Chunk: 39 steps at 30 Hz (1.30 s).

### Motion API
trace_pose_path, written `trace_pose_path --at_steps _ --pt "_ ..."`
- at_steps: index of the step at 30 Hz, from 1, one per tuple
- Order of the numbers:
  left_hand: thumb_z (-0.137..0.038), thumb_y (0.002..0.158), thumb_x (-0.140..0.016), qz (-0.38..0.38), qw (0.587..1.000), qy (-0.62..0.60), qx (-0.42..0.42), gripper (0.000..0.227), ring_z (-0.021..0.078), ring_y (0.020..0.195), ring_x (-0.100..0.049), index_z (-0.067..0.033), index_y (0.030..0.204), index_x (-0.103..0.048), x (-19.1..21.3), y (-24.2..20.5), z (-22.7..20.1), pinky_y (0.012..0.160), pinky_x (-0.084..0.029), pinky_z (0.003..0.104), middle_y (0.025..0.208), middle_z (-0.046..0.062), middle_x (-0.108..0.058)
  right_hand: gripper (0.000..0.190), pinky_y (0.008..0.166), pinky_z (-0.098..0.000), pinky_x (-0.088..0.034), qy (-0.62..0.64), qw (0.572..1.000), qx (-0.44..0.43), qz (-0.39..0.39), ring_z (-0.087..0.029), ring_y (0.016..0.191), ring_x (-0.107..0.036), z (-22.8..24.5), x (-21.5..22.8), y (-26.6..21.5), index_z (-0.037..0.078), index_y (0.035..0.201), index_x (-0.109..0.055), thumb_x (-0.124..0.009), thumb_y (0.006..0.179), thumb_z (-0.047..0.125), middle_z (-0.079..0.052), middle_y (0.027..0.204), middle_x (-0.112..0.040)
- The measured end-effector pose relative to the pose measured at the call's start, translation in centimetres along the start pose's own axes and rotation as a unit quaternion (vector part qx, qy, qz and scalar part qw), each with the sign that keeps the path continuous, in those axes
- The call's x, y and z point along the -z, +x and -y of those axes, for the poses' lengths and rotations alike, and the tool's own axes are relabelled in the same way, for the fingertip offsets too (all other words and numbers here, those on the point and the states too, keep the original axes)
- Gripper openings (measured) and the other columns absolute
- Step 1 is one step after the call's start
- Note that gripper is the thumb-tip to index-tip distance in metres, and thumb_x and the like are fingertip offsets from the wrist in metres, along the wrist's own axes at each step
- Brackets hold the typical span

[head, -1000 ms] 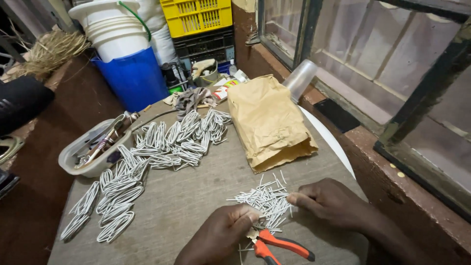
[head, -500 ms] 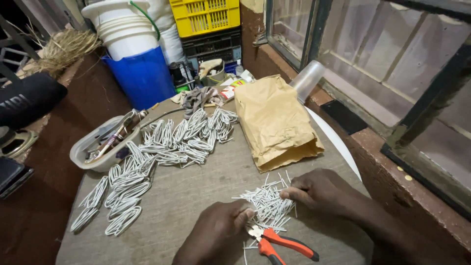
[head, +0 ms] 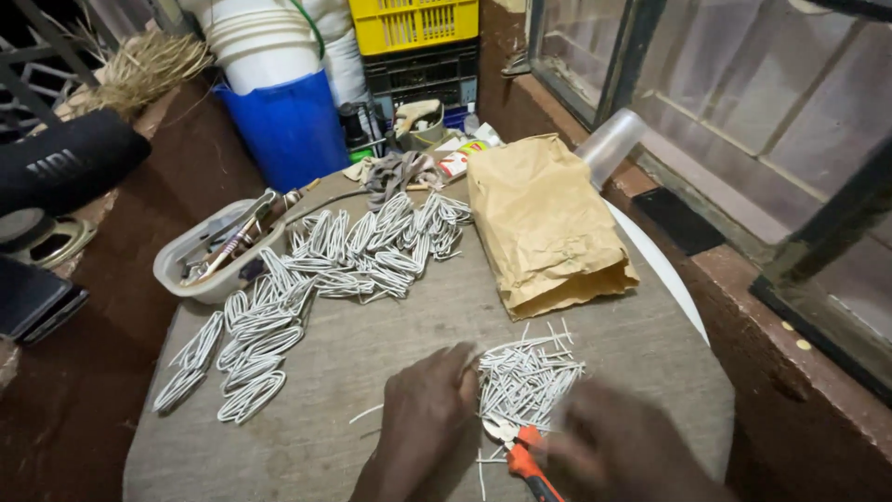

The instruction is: The person uses orange-handled pliers to cut a long white wire into small segments on a table. They repeatedly pick up the wire, cut it, and drop the pieces into a growing pile. The person also handles a bundle of coiled wire, uncoiling it to continue the cutting process.

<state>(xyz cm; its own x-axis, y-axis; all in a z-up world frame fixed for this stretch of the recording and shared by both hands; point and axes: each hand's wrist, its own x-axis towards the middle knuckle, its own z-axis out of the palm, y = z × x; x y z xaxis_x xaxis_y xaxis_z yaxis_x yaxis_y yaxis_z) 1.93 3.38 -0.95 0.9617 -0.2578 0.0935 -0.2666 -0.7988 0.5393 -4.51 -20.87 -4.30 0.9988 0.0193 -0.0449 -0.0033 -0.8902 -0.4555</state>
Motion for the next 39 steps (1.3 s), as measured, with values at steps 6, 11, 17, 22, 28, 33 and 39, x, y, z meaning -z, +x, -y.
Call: trace_pose_path --at_steps 6,11,17,22,28,33,39 --pt "-0.032 0.091 -0.053 0.033 0.999 0.02 0.03 0.018 0.0419 0.087 -0.065 -0.0187 0.102 -0.058 -3.4 1.4 2.0 0.075 -0.047 0.058 0.096 0.01 -0.07 0.06 0.063 -0.0466 -0.056 -0.088 0.994 -0.016 0.062 -0.013 0.108 -0.063 -1.7 -5.3 -3.8 0.038 0.124 -0.055 -0.053 0.09 0.087 0.011 0.118 -0.052" --pt "-0.048 0.096 -0.056 -0.022 0.998 0.009 0.062 0.031 0.0295 0.103 -0.072 -0.0319 0.114 -0.075 -0.4 0.1 -0.7 0.088 -0.051 0.051 0.106 -0.003 -0.077 0.049 0.062 -0.0496 -0.054 -0.155 0.983 -0.07 0.065 -0.018 0.096 -0.068 -2.7 -7.9 -3.0 0.042 0.119 -0.058 -0.068 0.086 0.075 0.011 0.121 -0.048" --pt "-0.049 0.106 -0.054 -0.006 1.0 0.02 0.017 0.029 0.0307 0.092 -0.069 -0.0245 0.104 -0.07 -3.3 1.5 2.4 0.079 -0.051 0.049 0.097 0.002 -0.074 0.051 0.087 -0.0456 -0.049 -0.118 0.97 -0.12 0.176 -0.012 0.117 -0.061 -3.1 -7.7 -3.0 0.046 0.124 -0.056 -0.061 0.088 0.082 0.012 0.129 -0.051" --pt "-0.029 0.095 -0.062 -0.066 0.995 -0.005 -0.069 0.041 0.0365 0.088 -0.073 -0.0236 0.135 -0.069 -5.7 2.1 4.2 0.076 -0.056 0.052 0.103 0.009 -0.079 0.021 0.089 -0.0425 -0.052 -0.101 0.941 -0.197 0.257 -0.017 0.112 -0.065 0.9 -3.1 -2.3 0.04 0.107 -0.063 -0.056 0.095 0.056 0.007 0.123 -0.055" --pt "-0.029 0.095 -0.05 0.017 1.0 -0.004 -0.001 0.028 0.0276 0.079 -0.067 -0.0209 0.11 -0.072 -2.6 0.8 1.6 0.073 -0.053 0.048 0.093 0.005 -0.068 0.021 0.079 -0.0266 -0.056 -0.039 0.935 -0.351 0.015 -0.011 0.083 -0.079 6.1 2.4 -4.5 0.042 0.089 -0.067 -0.07 0.083 0.062 0.014 0.08 -0.082" --pt "-0.046 0.099 -0.062 -0.102 0.992 0.012 -0.075 0.022 0.0289 0.083 -0.074 -0.0299 0.108 -0.075 -4.2 1.0 2.3 0.066 -0.054 0.049 0.092 -0.004 -0.077 0.058 0.07 -0.033 -0.042 0.102 0.959 -0.26 0.041 -0.017 0.071 -0.06 0.4 2.1 -2.1 0.015 0.075 -0.054 -0.082 0.087 0.064 -0.003 0.072 -0.06" --pt "-0.036 0.103 -0.063 -0.086 0.982 -0.061 -0.159 0.023 0.0253 0.072 -0.072 -0.0205 0.115 -0.075 -3.5 0.6 1.2 0.06 -0.054 0.043 0.095 0.001 -0.076 0.044 0.075 -0.0344 -0.048 0.211 0.949 -0.231 0.033 -0.018 0.078 -0.068 2.8 4.3 -2.5 0.008 0.077 -0.073 -0.081 0.094 0.048 -0.001 0.094 -0.058"
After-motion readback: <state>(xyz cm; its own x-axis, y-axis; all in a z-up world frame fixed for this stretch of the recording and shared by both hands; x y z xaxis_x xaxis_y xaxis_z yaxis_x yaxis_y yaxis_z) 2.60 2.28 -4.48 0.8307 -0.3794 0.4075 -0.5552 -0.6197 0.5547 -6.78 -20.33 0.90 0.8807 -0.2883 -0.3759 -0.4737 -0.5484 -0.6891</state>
